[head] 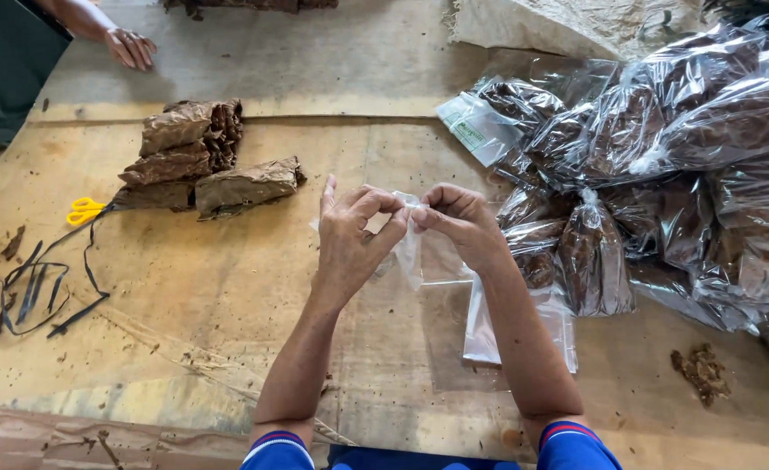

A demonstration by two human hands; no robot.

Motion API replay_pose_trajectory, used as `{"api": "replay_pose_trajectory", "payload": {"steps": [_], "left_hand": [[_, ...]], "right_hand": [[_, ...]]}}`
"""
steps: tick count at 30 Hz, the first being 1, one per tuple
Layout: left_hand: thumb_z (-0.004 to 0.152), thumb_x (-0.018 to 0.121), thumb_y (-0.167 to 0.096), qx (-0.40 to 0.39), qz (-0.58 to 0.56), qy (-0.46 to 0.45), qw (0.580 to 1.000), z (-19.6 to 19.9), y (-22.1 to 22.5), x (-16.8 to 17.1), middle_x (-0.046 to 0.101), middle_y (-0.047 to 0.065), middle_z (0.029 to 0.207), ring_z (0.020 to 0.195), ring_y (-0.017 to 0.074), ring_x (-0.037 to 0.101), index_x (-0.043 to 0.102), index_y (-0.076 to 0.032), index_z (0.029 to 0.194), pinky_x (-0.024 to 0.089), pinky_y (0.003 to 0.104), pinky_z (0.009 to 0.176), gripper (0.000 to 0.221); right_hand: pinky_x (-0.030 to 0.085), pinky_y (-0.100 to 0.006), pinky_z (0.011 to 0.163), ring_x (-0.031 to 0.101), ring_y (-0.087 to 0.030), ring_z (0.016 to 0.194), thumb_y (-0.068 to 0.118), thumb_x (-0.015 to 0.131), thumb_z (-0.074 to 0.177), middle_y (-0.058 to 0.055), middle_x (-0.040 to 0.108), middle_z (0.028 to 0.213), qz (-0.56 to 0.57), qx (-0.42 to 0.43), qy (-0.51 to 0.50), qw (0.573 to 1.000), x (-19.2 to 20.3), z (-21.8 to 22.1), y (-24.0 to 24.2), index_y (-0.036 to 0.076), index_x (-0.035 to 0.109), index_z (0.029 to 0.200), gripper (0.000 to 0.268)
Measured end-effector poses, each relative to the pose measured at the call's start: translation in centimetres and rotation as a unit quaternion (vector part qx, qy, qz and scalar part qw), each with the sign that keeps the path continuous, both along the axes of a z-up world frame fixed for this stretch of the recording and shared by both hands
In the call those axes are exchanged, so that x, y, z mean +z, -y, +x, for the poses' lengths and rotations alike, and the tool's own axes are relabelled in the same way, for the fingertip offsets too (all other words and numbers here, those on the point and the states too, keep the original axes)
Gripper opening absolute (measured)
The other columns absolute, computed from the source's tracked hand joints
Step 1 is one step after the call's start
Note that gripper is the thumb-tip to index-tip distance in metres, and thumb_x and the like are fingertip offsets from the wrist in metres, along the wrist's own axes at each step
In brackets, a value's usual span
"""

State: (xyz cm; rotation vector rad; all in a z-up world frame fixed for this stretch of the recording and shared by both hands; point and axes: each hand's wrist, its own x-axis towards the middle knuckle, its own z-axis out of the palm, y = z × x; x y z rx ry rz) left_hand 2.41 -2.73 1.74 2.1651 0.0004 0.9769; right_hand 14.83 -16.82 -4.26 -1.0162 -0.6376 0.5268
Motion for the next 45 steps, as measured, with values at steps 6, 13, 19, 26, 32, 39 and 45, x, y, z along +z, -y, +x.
{"api": "replay_pose_trajectory", "payload": {"steps": [6,13,19,26,32,39,45], "left_hand": [[0.085,0.085,-0.022,-0.054,0.029,-0.046,0.997,-0.9,-2.1,0.8,0.076,0.001,0.100,0.105,0.0244,0.072,0.077,-0.020,0.091,0.033,0.060,0.114,0.010],[0.088,0.085,-0.032,-0.137,-0.080,-0.031,0.987,-0.4,-2.8,1.0,0.056,0.016,0.145,0.143,0.0371,0.049,0.056,-0.013,0.146,0.033,0.056,0.123,0.067],[0.105,0.062,-0.026,-0.235,-0.060,-0.048,0.969,0.5,-3.1,0.5,0.058,0.016,0.142,0.143,0.0406,0.050,0.066,-0.014,0.136,0.038,0.054,0.118,0.034],[0.097,0.077,-0.024,-0.116,-0.046,-0.025,0.992,1.7,-3.3,-2.7,0.080,0.005,0.096,0.102,0.0268,0.076,0.076,-0.013,0.099,0.035,0.051,0.114,0.011],[0.096,0.079,-0.029,-0.053,-0.014,-0.038,0.998,1.2,-2.9,-2.0,0.079,0.003,0.088,0.093,0.0267,0.077,0.077,-0.013,0.096,0.029,0.059,0.119,0.016],[0.098,0.076,-0.031,-0.038,-0.002,-0.052,0.998,0.9,-3.5,-2.2,0.072,0.003,0.073,0.077,0.0253,0.074,0.075,-0.010,0.089,0.037,0.055,0.118,0.023],[0.099,0.076,-0.031,-0.014,0.046,-0.023,0.999,0.5,-2.8,-1.9,0.071,0.007,0.081,0.085,0.0303,0.072,0.074,-0.009,0.093,0.037,0.053,0.118,0.023]], "right_hand": [[0.058,-0.024,0.073,0.072,-0.014,0.073,-0.009,0.081,0.084,-0.013,0.069,0.078,-0.002,-0.075,0.094,0.993,1.9,-1.1,0.8,-0.012,0.069,0.099,0.019],[0.052,-0.018,0.074,0.060,-0.004,0.076,-0.004,0.082,0.086,-0.001,0.059,0.077,-0.050,-0.045,0.113,0.991,3.4,-2.0,1.6,-0.004,0.071,0.098,0.016],[0.055,-0.026,0.077,0.067,-0.011,0.085,-0.006,0.074,0.092,-0.007,0.067,0.091,-0.025,0.077,0.144,0.986,2.6,-1.5,1.3,-0.002,0.067,0.102,0.013],[0.059,-0.030,0.080,0.075,-0.023,0.092,-0.001,0.073,0.093,-0.015,0.070,0.102,0.027,0.134,0.073,0.988,1.9,-0.9,0.9,-0.005,0.054,0.123,0.035],[0.057,-0.023,0.061,0.076,-0.019,0.067,0.000,0.077,0.090,-0.015,0.076,0.082,-0.005,0.024,0.023,0.999,1.4,-1.0,-0.2,-0.007,0.070,0.104,0.017],[0.055,-0.020,0.060,0.072,-0.015,0.064,0.001,0.086,0.081,-0.012,0.073,0.074,-0.004,0.031,0.006,1.000,0.7,-1.3,-1.1,-0.003,0.074,0.092,0.017],[0.050,-0.018,0.056,0.066,-0.009,0.061,0.007,0.086,0.082,-0.004,0.066,0.070,0.006,0.052,-0.030,0.998,-1.7,-1.4,-2.6,0.000,0.071,0.089,0.018]]}}
